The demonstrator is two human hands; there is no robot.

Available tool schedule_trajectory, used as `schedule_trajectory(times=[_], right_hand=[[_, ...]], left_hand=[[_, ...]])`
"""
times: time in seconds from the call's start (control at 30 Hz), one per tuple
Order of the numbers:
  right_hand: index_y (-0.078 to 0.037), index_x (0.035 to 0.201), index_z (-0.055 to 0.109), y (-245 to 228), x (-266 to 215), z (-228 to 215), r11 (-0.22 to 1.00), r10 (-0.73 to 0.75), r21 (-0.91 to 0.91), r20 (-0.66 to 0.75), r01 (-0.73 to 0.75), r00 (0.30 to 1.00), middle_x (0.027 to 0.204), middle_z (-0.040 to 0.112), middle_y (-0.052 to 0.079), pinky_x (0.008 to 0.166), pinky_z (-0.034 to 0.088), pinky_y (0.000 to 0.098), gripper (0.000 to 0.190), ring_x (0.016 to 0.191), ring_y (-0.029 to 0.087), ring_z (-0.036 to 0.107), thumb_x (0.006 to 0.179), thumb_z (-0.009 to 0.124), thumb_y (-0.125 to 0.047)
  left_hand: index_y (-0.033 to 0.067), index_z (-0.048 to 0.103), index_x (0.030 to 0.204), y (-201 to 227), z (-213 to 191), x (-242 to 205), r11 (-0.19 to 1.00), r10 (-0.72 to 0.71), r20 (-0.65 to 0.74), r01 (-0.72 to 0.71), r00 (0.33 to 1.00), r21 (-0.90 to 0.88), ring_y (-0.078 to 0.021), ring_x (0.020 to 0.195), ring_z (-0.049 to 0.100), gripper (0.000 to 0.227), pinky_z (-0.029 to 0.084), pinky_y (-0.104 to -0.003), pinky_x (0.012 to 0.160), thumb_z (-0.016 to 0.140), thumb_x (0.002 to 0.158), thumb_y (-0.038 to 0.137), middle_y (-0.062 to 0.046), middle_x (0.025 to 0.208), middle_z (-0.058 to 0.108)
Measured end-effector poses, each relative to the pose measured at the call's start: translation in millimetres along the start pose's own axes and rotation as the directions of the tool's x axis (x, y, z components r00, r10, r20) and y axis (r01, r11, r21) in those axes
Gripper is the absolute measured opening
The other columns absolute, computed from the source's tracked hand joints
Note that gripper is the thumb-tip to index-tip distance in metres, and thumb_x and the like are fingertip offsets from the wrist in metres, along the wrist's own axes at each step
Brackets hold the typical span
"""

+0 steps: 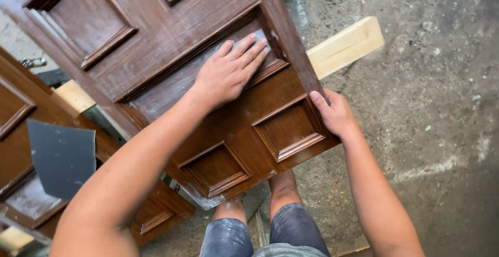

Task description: Sanding the surface of a wooden door with sandpaper to prepare it for finishing.

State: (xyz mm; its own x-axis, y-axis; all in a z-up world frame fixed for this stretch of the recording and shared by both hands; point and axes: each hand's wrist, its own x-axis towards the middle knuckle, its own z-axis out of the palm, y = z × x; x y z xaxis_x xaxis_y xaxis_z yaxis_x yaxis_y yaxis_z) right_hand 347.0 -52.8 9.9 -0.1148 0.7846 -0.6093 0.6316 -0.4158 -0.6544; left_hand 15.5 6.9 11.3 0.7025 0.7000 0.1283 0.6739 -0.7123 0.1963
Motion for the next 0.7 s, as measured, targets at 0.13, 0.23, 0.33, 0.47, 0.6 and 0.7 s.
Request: schedule_trajectory(times=[0.13, 0.23, 0.33, 0.47, 0.6, 0.7], right_hand=[[0.001, 0.101, 0.072, -13, 2, -4, 0.998, 0.055, 0.027, 0.006, -0.055, 0.998, 0.095, 0.073, 0.029, 0.089, 0.051, 0.051, 0.048, 0.099, 0.044, 0.07, 0.105, 0.057, -0.045], [-0.002, 0.106, 0.073, -19, -2, -9, 0.995, 0.077, 0.064, 0.019, -0.078, 0.997, 0.101, 0.075, 0.026, 0.092, 0.052, 0.0527, 0.048, 0.105, 0.044, 0.069, 0.101, 0.057, -0.047], [-0.012, 0.106, 0.074, -24, -2, -16, 0.988, 0.154, -0.008, 0.076, -0.154, 0.985, 0.109, 0.079, 0.005, 0.082, 0.05, 0.0372, 0.057, 0.099, 0.021, 0.073, 0.092, 0.049, -0.062], [-0.008, 0.115, 0.072, -16, -1, -15, 0.991, 0.134, -0.007, 0.062, -0.134, 0.989, 0.121, 0.076, 0.008, 0.087, 0.051, 0.0389, 0.067, 0.108, 0.025, 0.071, 0.09, 0.048, -0.066], [-0.001, 0.145, 0.053, -14, -1, -14, 0.97, 0.243, -0.035, 0.142, -0.24, 0.96, 0.153, 0.051, 0.018, 0.114, 0.04, 0.0489, 0.097, 0.14, 0.034, 0.051, 0.084, 0.041, -0.076], [0.0, 0.149, 0.047, -15, -1, -15, 0.966, 0.258, -0.043, 0.163, -0.254, 0.952, 0.157, 0.046, 0.019, 0.117, 0.036, 0.0511, 0.101, 0.144, 0.036, 0.045, 0.084, 0.039, -0.077]], left_hand=[[0.0026, 0.057, 0.148, -10, -9, -11, 0.987, 0.055, -0.074, -0.065, 0.996, -0.145, -0.0326, 0.144, 0.051, 0.052, 0.041, -0.044, 0.111, 0.042, 0.098, 0.008, -0.016, 0.155, 0.055], [0.0073, 0.055, 0.151, -10, -16, -17, 1.0, 0.023, 0.04, -0.023, 0.999, 0.008, -0.0272, 0.145, 0.052, 0.061, 0.042, -0.039, 0.111, 0.041, 0.092, 0.01, -0.011, 0.154, 0.058], [0.0143, 0.057, 0.155, -2, -13, 12, 0.97, -0.041, 0.048, 0.029, 0.998, 0.241, -0.019, 0.146, 0.056, 0.057, 0.045, -0.031, 0.097, 0.042, 0.1, 0.019, 0.001, 0.159, 0.059], [0.0143, 0.056, 0.154, 12, -14, 19, 0.955, -0.017, 0.087, -0.009, 0.996, 0.297, -0.017, 0.142, 0.056, 0.06, 0.045, -0.032, 0.097, 0.045, 0.096, 0.027, 0.001, 0.159, 0.058], [0.018, 0.056, 0.153, 5, -16, 17, 0.951, 0.03, 0.114, -0.063, 0.993, 0.303, -0.0142, 0.139, 0.058, 0.063, 0.047, -0.03, 0.096, 0.047, 0.091, 0.029, 0.003, 0.156, 0.06], [0.0209, 0.058, 0.152, 7, -8, 19, 0.939, -0.019, 0.142, -0.031, 0.99, 0.342, -0.0143, 0.139, 0.057, 0.067, 0.049, -0.031, 0.097, 0.052, 0.086, 0.034, 0.005, 0.155, 0.061]])
